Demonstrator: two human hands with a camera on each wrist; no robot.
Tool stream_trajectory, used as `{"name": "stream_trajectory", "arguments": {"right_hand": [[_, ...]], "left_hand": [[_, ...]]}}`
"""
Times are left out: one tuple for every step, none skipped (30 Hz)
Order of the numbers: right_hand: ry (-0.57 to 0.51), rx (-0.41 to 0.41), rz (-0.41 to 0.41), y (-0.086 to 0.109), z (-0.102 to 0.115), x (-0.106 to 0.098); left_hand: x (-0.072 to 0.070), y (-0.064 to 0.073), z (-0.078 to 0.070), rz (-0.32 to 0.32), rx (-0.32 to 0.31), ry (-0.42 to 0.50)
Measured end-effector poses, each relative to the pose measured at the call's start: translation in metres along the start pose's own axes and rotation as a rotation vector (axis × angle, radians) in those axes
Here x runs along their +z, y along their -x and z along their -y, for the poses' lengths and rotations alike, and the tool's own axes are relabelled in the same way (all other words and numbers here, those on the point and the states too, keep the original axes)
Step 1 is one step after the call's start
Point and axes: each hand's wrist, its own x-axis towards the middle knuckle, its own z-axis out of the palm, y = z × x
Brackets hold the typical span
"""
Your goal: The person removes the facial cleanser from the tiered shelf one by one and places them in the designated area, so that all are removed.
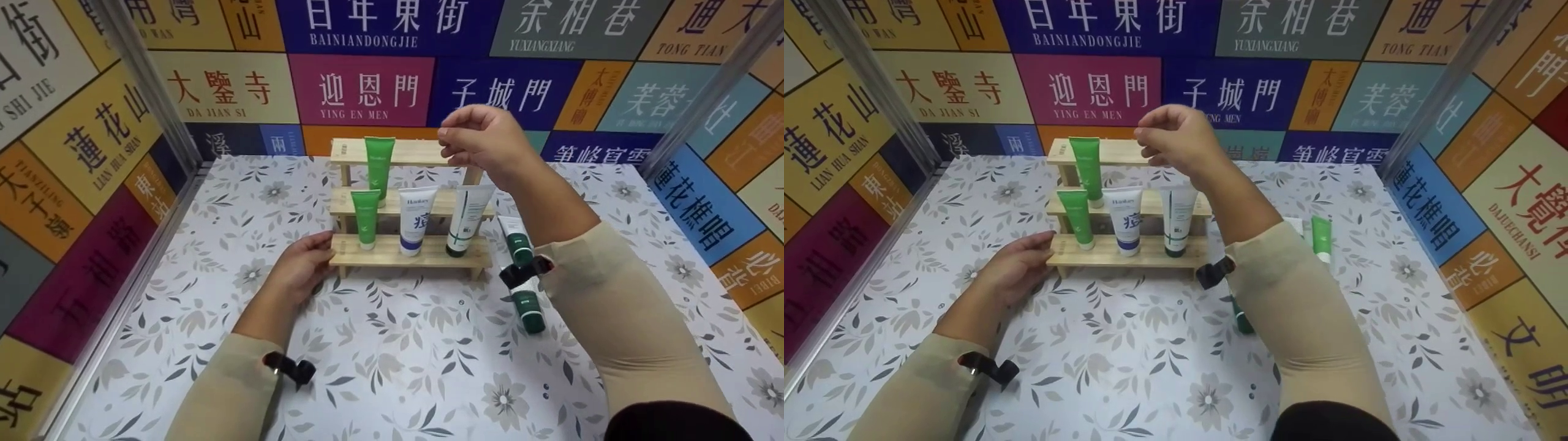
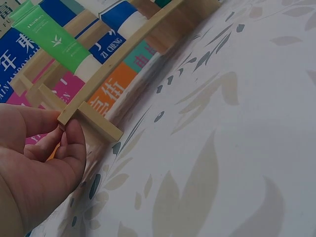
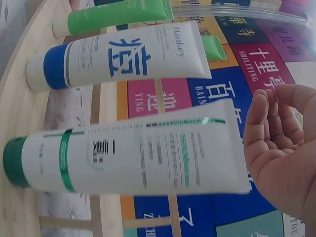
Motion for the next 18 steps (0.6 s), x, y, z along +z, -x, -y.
{"name": "stream_trajectory", "arguments": {"right_hand": [[0.009,0.006,0.008,-0.002,0.001,0.003],[0.018,0.014,0.015,-0.005,0.001,0.007],[0.025,0.025,0.022,-0.007,0.002,0.009],[0.033,0.036,0.028,-0.009,0.002,0.013],[0.049,0.047,0.033,-0.011,0.002,0.015],[0.065,0.057,0.036,-0.012,0.002,0.018],[0.079,0.065,0.039,-0.014,0.003,0.021],[0.092,0.074,0.043,-0.016,0.003,0.024],[0.103,0.084,0.047,-0.018,0.003,0.027],[0.111,0.094,0.052,-0.02,0.003,0.03],[0.119,0.102,0.057,-0.021,0.003,0.033],[0.122,0.11,0.062,-0.023,0.003,0.036],[0.127,0.116,0.067,-0.024,0.002,0.039],[0.136,0.122,0.073,-0.025,0.002,0.041],[0.144,0.128,0.077,-0.026,0.001,0.043],[0.155,0.133,0.08,-0.028,0.001,0.045],[0.169,0.137,0.082,-0.029,0.0,0.048],[0.182,0.14,0.086,-0.03,-0.001,0.05]], "left_hand": [[0.0,0.0,0.0,0.001,-0.001,-0.001],[0.0,0.0,-0.001,0.002,0.0,-0.001],[0.0,0.0,-0.001,0.005,0.002,-0.001],[0.0,0.0,-0.001,0.007,0.004,0.002],[0.0,0.0,-0.001,0.009,0.007,0.006],[0.0,0.0,-0.001,0.01,0.01,0.008],[0.001,0.001,-0.001,0.013,0.017,0.01],[0.001,0.001,-0.001,0.014,0.024,0.012],[0.001,0.001,0.0,0.013,0.03,0.012],[0.001,0.002,0.0,0.011,0.034,0.011],[0.001,0.002,0.0,0.008,0.037,0.008],[0.001,0.003,0.0,0.006,0.038,0.006],[0.001,0.003,0.001,0.007,0.041,0.003],[0.001,0.003,0.001,0.004,0.039,0.002],[0.001,0.004,0.001,0.001,0.038,0.002],[0.002,0.004,0.001,0.001,0.038,0.004],[0.002,0.004,0.001,0.004,0.039,0.006],[0.002,0.003,0.001,0.009,0.042,0.01]]}}
